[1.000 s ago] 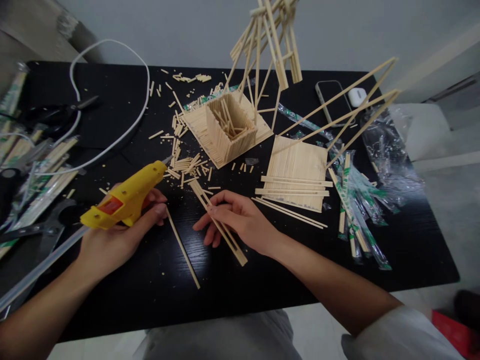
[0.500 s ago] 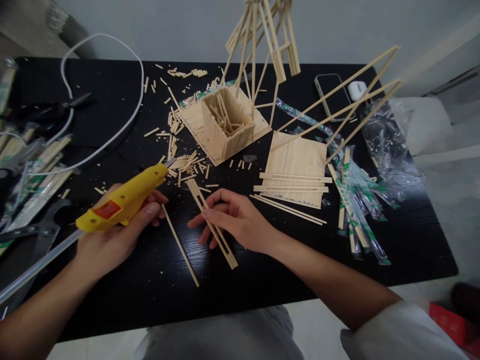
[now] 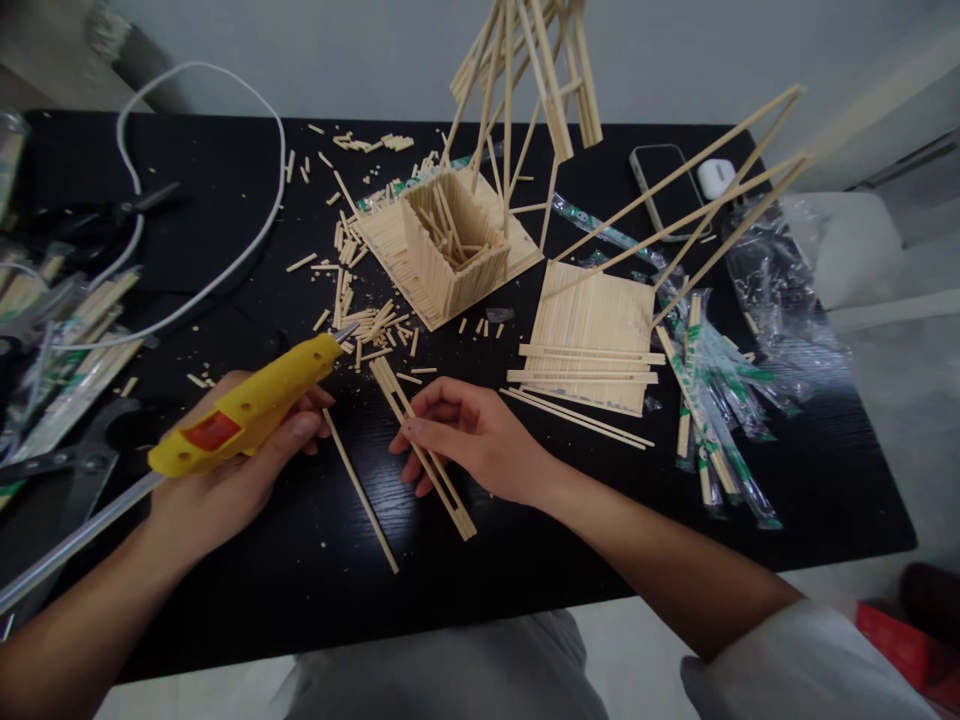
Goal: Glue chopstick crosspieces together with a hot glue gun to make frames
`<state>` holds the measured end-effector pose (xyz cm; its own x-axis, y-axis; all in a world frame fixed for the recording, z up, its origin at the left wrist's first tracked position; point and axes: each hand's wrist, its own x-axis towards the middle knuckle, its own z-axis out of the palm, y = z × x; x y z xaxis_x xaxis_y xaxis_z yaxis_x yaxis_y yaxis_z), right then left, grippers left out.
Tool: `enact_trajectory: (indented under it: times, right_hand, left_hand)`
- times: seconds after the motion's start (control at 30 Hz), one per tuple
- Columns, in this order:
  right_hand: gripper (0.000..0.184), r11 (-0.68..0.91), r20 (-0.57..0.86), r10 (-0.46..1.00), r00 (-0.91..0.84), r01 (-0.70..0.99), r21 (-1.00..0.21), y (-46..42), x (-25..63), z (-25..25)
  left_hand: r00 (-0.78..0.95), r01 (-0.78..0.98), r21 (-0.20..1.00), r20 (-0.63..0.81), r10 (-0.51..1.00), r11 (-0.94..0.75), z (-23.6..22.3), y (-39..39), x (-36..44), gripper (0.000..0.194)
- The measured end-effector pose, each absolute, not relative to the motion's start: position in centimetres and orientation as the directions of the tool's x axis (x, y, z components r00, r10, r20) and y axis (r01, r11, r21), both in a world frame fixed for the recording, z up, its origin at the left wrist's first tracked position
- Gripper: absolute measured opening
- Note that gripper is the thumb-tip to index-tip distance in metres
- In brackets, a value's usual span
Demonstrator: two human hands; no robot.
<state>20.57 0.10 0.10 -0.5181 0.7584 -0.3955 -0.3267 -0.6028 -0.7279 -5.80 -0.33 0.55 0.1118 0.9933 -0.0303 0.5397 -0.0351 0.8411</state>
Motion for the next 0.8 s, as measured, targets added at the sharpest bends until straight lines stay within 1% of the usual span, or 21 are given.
enact_trajectory:
  times: [0.1,0.27,0.33,0.47,0.67,0.8]
  right_hand:
    - [0.029,-0.604,-0.397,0.757,-0.518,-0.325,-0.727,0.1,20.6,0.1]
    - [0.028,-0.606,-0.396,0.757,-0.520,-0.331,-0.724,0.1,20.7,0.0]
    - [0.028,-0.607,-0.398,0.756,-0.520,-0.330,-0.723,0.1,20.7,0.1]
    - [0.029,-0.607,-0.397,0.758,-0.518,-0.335,-0.721,0.1,20.6,0.2]
    - [0.029,-0.612,-0.400,0.756,-0.518,-0.342,-0.713,0.1,20.6,0.3]
    - [0.029,-0.617,-0.404,0.754,-0.518,-0.348,-0.706,0.1,20.6,0.2]
  left_hand:
    - [0.167,0.532,0.840,0.024,0.986,-0.110,0.7,-0.3,-5.8,0.019]
    - [0.246,0.598,0.740,0.197,0.949,-0.309,1.1,0.2,-5.7,0.013]
    - [0.272,0.593,0.726,0.228,0.935,-0.350,1.1,0.2,-5.7,0.013]
    - [0.266,0.579,0.738,0.231,0.936,-0.347,1.4,0.2,-5.5,0.011]
    - [0.180,0.603,0.771,0.118,0.977,-0.204,1.6,-0.1,-5.6,0.017]
    - [0.152,0.599,0.786,0.079,0.985,-0.155,1.2,-0.2,-5.8,0.021]
